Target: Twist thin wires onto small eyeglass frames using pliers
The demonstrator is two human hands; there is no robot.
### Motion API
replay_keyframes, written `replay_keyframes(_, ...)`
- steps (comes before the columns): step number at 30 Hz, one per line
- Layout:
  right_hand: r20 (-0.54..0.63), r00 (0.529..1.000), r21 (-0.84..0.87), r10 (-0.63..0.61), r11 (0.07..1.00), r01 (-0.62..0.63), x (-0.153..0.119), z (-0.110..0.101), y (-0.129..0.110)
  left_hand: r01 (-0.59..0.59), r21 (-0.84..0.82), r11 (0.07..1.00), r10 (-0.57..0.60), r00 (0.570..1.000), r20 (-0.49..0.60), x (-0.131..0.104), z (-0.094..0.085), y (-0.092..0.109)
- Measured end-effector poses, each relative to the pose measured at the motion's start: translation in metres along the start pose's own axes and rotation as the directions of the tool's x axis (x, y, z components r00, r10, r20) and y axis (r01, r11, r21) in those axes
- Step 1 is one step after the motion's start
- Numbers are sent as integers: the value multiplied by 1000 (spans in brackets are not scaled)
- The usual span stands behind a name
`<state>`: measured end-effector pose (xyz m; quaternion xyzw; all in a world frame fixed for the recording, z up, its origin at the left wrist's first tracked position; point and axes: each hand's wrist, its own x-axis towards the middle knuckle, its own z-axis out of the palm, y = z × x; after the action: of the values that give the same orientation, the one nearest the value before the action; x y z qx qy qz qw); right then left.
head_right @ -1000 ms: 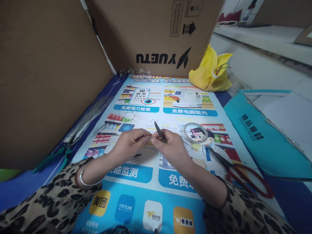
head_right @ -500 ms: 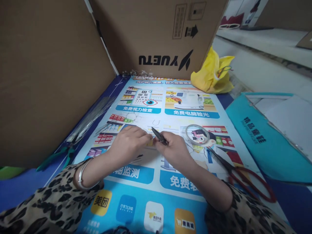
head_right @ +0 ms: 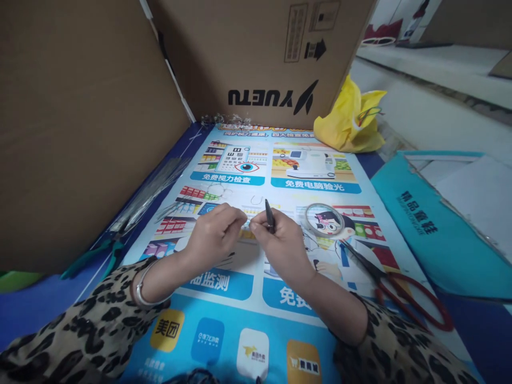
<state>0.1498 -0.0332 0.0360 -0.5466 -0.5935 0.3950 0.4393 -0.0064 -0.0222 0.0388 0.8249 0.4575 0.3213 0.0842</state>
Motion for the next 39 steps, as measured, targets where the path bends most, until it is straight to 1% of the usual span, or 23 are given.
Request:
replay_keyframes(2, -31, 1000, 39, 6, 999, -5, 1, 3, -1, 50, -135, 990, -56, 997, -47, 2, 2, 2)
replay_keyframes(4, -65, 998, 65, 16, 998, -12, 2, 6, -1, 128, -242, 962, -145, 988, -53, 3, 5, 3)
replay_keyframes(7, -83, 996, 108, 30, 994, -21, 3, 9, 1, 268, -367, 891, -278, 960, 28, 4, 8, 4)
replay_keyframes(10, -85, 995, 148, 47, 988, -34, 4, 11, 6, 351, -436, 829, -341, 934, 104, 4, 10, 5)
replay_keyframes(12, -99, 994, 169, 52, 985, -35, 4, 12, 9, 369, -447, 815, -359, 927, 110, 3, 11, 5)
replay_keyframes(16, -108, 993, 198, 49, 980, -27, 5, 14, 12, 370, -444, 816, -368, 925, 93, 2, 14, 4)
replay_keyframes(18, -102, 993, 212, 54, 977, -31, 6, 14, 14, 395, -473, 787, -385, 915, 123, 2, 15, 3)
replay_keyframes(20, -88, 994, 224, 62, 974, -41, 6, 14, 16, 431, -556, 711, -391, 899, 197, 2, 15, 1)
replay_keyframes(23, -40, 996, 267, 80, 961, -66, 8, 13, 18, 469, -696, 543, -346, 881, 323, 4, 12, -3)
replay_keyframes(25, -26, 995, 281, 94, 956, -83, 8, 13, 19, 466, -744, 479, -317, 882, 349, 5, 8, -5)
replay_keyframes(28, -58, 995, 245, 87, 967, -70, 9, 11, 19, 449, -758, 473, -316, 890, 330, 6, 3, -7)
replay_keyframes(31, -89, 993, 200, 78, 978, -59, 9, 10, 20, 461, -727, 509, -316, 886, 340, 6, 1, -8)
replay_keyframes(35, -108, 990, 162, 87, 984, -69, 10, 10, 21, 507, -667, 546, -336, 862, 380, 5, 6, -8)
replay_keyframes(37, -117, 990, 153, 80, 986, -62, 10, 11, 21, 524, -661, 537, -357, 851, 385, 5, 10, -8)
replay_keyframes(39, -123, 990, 156, 71, 986, -52, 10, 12, 20, 523, -675, 521, -377, 850, 368, 4, 13, -7)
